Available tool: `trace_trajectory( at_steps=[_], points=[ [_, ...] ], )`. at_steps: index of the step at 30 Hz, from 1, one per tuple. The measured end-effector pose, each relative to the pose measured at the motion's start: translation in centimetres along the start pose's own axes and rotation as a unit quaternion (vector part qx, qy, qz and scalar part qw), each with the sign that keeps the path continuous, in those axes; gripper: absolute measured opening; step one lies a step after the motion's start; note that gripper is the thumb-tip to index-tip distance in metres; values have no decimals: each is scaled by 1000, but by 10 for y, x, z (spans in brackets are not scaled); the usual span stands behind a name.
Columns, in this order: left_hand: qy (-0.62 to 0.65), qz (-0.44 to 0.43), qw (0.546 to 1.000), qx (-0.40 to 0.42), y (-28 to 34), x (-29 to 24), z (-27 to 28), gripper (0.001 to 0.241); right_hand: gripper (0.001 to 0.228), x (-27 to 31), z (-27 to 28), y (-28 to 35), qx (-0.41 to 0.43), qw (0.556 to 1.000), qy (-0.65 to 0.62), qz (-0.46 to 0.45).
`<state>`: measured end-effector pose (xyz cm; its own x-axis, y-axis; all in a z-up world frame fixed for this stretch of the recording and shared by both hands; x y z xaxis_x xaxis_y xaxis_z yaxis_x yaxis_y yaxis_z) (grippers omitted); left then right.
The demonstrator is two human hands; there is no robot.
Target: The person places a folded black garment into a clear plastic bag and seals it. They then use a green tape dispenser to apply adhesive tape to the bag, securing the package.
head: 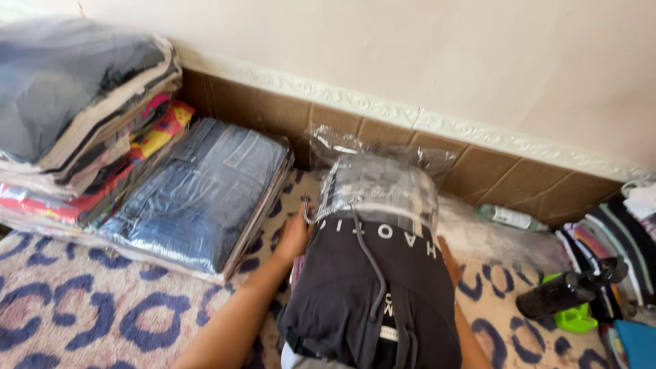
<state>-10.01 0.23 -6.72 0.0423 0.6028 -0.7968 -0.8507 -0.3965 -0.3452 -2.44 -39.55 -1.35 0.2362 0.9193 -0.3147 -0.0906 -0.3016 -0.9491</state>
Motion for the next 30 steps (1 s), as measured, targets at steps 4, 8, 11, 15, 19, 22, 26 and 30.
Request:
trace_trajectory(
  at_steps=[4,8,11,15,19,22,26,30],
  points=[
    [12,7,999,-48,9,-5,13,39,10,0,-12,21,31,994,-89,-60],
    [60,-105,991,59,5,-14,17,26,11,-6,-15,22,50,977,-172,-119],
    [41,-142,981,122,18,-28,28,38,13,-6,-4,25,69,955,-238,-160],
    [65,-93,987,110,18,-43,34,54,15,-6,7,38,97,917,-328,-207],
    [234,10,971,57,35,-72,37,28,18,-9,17,39,120,865,-419,-249],
    [372,46,927,8,37,-48,34,30,20,-11,42,46,156,812,-484,-286],
    [449,21,893,-10,29,-32,39,34,23,-25,59,21,195,733,-561,-332],
    [433,-57,899,17,26,-75,70,34,33,-41,82,-46,157,786,-537,-263]
  ],
)
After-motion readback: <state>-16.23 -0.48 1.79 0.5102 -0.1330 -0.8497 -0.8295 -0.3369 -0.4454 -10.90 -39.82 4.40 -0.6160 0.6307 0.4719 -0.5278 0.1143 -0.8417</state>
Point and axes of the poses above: each hand's wrist, its own y-axis away from the middle knuckle, its own z-axis out of the back of the hand, x = y × z, the point moved 7 cm from there along -y, towards the middle knuckle, and after that the axes turned 14 degrees about -x, right-handed, at the moved point
